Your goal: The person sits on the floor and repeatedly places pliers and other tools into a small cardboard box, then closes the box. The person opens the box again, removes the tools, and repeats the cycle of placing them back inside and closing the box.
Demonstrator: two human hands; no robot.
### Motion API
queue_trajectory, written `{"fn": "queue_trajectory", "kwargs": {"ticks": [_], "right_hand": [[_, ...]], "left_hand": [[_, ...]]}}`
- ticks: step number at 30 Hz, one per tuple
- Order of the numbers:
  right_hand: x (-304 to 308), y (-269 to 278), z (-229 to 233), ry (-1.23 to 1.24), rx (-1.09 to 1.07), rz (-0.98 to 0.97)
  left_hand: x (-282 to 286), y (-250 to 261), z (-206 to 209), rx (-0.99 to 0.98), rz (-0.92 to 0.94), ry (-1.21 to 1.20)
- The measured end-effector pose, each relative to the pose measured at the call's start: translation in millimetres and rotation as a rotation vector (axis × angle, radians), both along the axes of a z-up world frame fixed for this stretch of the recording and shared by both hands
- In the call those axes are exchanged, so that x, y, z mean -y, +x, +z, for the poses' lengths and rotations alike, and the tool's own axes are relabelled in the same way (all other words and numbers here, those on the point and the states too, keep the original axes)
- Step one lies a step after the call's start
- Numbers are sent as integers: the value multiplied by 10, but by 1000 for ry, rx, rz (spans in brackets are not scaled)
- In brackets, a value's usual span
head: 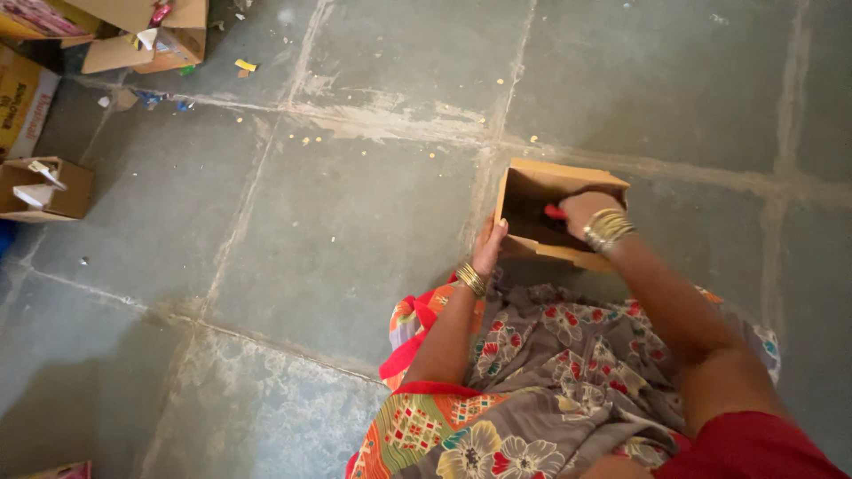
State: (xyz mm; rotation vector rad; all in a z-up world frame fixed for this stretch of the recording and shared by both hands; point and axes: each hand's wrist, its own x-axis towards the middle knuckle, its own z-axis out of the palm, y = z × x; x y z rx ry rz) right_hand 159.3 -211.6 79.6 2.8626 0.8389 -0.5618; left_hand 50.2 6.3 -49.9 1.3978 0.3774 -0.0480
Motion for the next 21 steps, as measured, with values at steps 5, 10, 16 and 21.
{"fn": "queue_trajectory", "kwargs": {"ticks": [5, 10, 16, 21], "right_hand": [[791, -211, 577, 480, -4, -152], [1722, -249, 286, 1033, 51, -540], [1959, -212, -580, 1139, 113, -1104], [1725, -157, -1009, 1022, -138, -1299]], "left_hand": [[11, -15, 25, 1, -13, -5], [-3, -73, 28, 35, -13, 4], [40, -111, 18, 189, 51, -12], [4, -143, -56, 116, 48, -33]]}}
